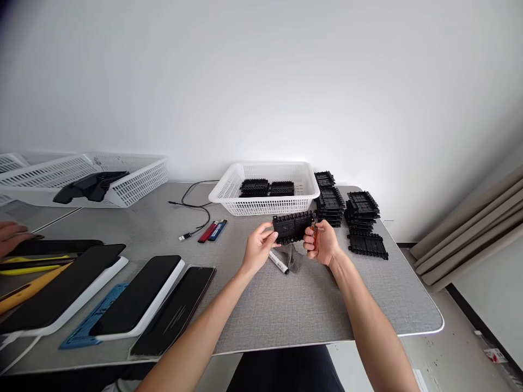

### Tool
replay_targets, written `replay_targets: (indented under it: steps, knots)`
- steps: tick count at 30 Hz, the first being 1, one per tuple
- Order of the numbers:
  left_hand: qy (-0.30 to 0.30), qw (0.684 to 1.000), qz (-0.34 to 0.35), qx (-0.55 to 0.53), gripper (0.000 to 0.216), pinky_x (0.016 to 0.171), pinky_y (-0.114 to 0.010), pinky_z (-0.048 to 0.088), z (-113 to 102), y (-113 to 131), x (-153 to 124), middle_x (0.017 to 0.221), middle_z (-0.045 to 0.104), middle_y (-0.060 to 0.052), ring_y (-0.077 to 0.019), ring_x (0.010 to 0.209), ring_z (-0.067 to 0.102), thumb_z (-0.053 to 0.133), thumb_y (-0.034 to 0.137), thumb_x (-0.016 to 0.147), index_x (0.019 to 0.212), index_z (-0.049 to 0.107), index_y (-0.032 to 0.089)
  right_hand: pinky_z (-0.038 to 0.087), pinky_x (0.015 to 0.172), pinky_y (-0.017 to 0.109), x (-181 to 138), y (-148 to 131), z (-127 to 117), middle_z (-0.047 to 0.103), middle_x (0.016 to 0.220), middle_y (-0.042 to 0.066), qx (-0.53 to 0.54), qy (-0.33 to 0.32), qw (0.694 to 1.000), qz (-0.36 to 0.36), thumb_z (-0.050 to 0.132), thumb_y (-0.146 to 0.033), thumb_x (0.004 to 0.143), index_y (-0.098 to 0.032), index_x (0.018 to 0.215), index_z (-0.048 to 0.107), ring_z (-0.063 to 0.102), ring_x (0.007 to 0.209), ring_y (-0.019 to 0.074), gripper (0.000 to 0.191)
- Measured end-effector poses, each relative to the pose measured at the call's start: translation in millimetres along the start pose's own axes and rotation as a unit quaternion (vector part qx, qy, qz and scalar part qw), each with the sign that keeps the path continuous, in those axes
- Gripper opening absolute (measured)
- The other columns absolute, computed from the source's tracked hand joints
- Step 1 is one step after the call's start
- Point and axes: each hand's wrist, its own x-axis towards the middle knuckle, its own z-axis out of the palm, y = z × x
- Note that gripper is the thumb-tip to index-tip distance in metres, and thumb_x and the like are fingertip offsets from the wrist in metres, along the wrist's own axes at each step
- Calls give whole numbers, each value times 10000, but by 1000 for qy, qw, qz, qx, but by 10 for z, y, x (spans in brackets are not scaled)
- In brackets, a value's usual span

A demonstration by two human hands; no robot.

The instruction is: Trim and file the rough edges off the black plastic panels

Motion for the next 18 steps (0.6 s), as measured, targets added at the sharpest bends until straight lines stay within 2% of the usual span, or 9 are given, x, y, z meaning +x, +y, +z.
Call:
replay_targets:
  steps: [8, 18]
  knots:
    - [-5, 1000, 18, 25, 404, 700, -385, 641, 1, -32, -5, 873, 733, -69, -199, 754, 696, 641, 449, 819, 1095, 575, 162, 83, 446, 195, 13, 29, 31, 256, 586, -47, -17, 1, 1000, 13, 413, -383, 709, -224, 701, 311, 209, 490, 102, 189]
    - [-25, 992, 60, 104, 331, 719, -362, 625, 55, 41, -82, 880, 755, -69, -232, 810, 732, 580, 399, 867, 1109, 618, 176, 55, 435, 196, 131, 291, 199, 257, 597, -49, -142, 0, 989, 37, 398, -416, 737, -218, 696, 335, 162, 493, 93, 212]
